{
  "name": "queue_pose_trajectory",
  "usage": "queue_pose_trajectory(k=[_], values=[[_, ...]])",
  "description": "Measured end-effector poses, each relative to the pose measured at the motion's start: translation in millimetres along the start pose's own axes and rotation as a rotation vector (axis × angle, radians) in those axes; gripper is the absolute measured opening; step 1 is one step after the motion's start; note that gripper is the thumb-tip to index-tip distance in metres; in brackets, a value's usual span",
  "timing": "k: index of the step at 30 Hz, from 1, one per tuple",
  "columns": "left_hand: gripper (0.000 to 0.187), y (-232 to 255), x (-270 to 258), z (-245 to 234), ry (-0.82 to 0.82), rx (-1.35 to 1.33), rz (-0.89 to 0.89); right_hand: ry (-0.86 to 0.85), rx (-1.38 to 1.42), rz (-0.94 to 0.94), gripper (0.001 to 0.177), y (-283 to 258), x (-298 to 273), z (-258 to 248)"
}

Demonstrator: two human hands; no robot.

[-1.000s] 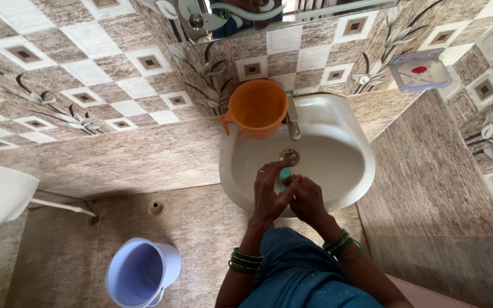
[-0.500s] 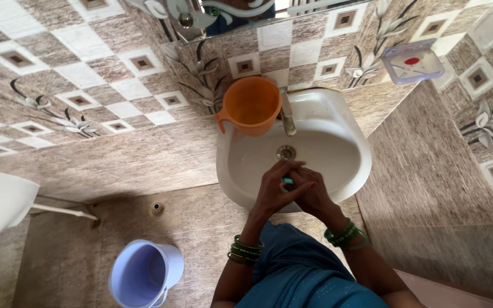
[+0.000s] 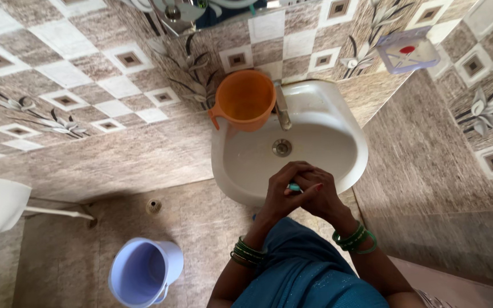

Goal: The person scrubs a bathroom sink basin and faucet using a small brush. They rinse the brush in an orange cup and continue scrubbing the basin and surrounding counter area.

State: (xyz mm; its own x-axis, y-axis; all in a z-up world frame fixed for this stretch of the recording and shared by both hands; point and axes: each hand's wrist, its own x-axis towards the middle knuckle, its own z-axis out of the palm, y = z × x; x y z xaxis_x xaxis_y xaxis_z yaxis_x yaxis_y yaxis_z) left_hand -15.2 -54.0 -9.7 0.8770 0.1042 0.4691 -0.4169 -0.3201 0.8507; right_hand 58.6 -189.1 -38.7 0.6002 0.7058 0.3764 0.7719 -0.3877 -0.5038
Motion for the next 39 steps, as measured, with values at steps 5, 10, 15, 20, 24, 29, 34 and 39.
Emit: queue_pose_trajectory(k=[5,10,15,20,24,29,34,39], values=[[0.040,2.9,15.8,-7.8,-0.021,-0.080,-0.205,0.034,0.024,-0.017,0.021,2.6,1.7,8.3],[0.044,14.6,3.7,-7.9,-0.072,-0.010,-0.161,0.021,0.030,0.025,0.024,0.8,-8.0,3.9],[0.043,-3.1,13.0,-7.8,-0.018,-0.062,-0.133,0.035,-0.057,-0.063,0.024,6.9,-3.3,9.7],[0.048,5.3,-0.2,-4.9,-0.116,0.060,-0.187,0.035,-0.050,-0.063,0.022,8.5,-16.6,2.8],[0.052,-1.2,-1.3,2.0,-0.142,0.009,-0.265,-0.011,-0.124,-0.052,0.019,16.3,-22.2,1.8],[0.062,-25.1,20.7,6.6,-0.186,0.170,-0.067,-0.046,-0.137,-0.068,0.017,29.6,1.2,-5.6],[0.073,-16.1,4.8,8.1,-0.254,-0.141,-0.240,-0.158,-0.244,-0.124,0.016,17.4,-11.7,-34.4],[0.081,-30.4,10.6,14.3,-0.203,-0.093,-0.098,-0.173,-0.262,-0.167,0.012,24.6,2.4,-31.3]])
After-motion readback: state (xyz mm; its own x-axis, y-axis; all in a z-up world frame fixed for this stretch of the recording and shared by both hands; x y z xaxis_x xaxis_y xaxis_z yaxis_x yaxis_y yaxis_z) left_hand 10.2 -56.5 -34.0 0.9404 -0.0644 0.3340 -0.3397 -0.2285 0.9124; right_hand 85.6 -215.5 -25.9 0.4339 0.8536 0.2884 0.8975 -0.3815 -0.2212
